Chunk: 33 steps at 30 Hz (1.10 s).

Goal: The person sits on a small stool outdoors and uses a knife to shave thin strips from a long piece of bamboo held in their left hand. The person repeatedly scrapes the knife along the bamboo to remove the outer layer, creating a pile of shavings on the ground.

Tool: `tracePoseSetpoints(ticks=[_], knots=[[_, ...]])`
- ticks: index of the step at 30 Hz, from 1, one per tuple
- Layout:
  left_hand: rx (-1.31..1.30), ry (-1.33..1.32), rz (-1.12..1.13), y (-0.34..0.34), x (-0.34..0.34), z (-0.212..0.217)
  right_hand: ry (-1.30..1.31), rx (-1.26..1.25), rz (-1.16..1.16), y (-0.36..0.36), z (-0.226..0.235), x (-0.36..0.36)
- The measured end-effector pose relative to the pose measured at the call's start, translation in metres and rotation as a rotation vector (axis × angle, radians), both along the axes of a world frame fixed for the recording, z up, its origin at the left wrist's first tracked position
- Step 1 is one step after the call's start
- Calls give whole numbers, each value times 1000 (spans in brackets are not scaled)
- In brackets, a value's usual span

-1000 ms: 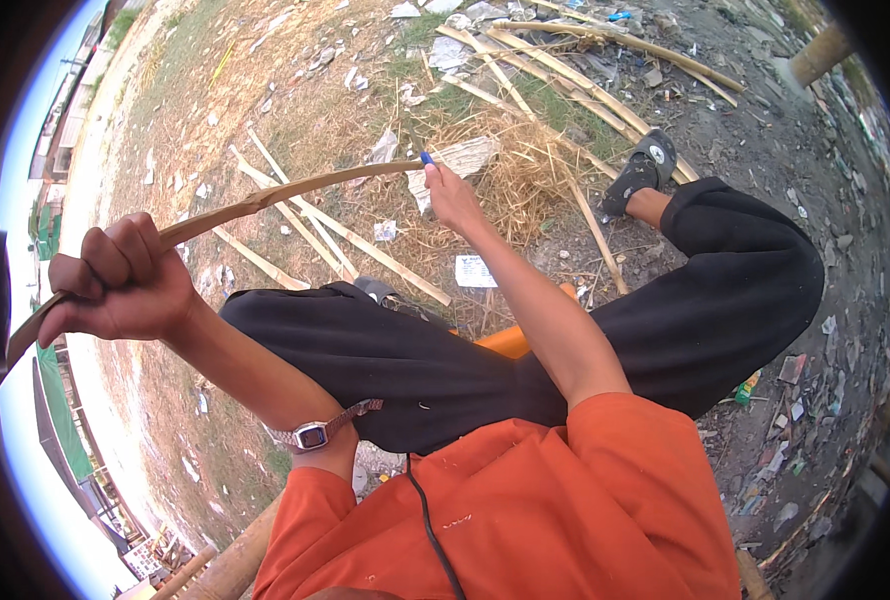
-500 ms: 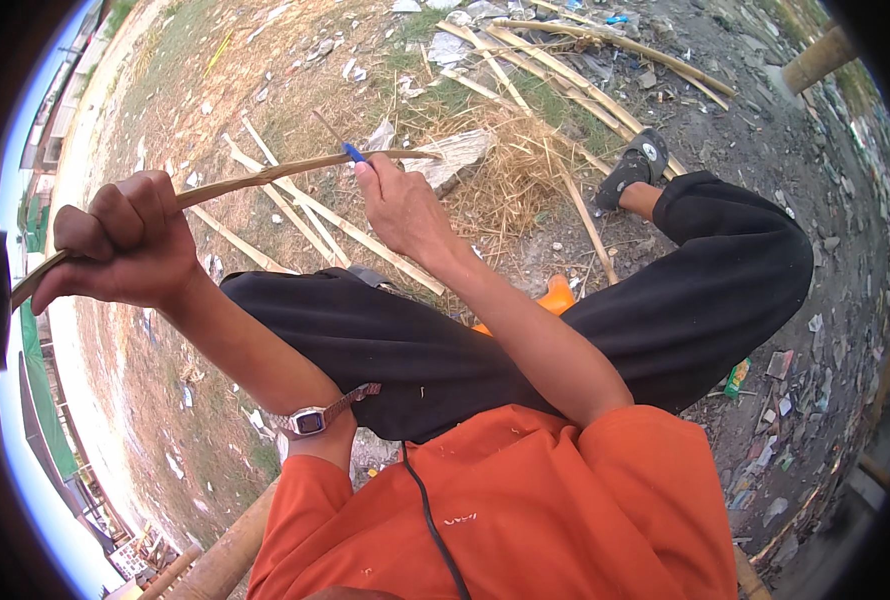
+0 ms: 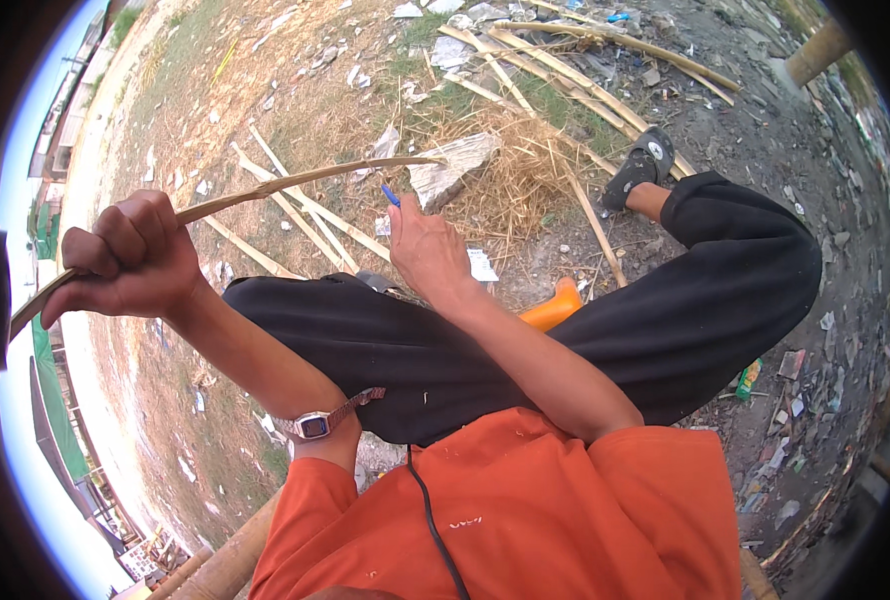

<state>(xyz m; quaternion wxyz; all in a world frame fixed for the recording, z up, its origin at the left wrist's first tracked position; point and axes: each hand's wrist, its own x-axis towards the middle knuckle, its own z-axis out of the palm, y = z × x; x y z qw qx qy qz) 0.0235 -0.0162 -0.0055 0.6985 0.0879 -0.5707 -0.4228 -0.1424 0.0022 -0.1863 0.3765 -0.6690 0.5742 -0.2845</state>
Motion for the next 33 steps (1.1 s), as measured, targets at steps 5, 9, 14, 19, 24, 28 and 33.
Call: tracePoseSetpoints(ticks=[5,9,14,19,24,28,33], knots=[[-79,-106,41,-2,3,1,-189,-140,102,7,18,8],[-87,-88,35,-5,3,2,34,-53,-27,-7,-16,2],[-11,-18,38,0,-4,0,-181,-153,56,5,10,9],[7,-9,134,-3,-4,3,-24,-42,-41,-14,-24,6],[-45,-88,156,-4,-8,5,-104,-154,-4,-7,-20,15],[10,-39,306,-4,-8,4,-25,34,-45,-23,-39,12],[10,-66,303,-5,-12,7,-124,-111,-108,-18,-50,26]])
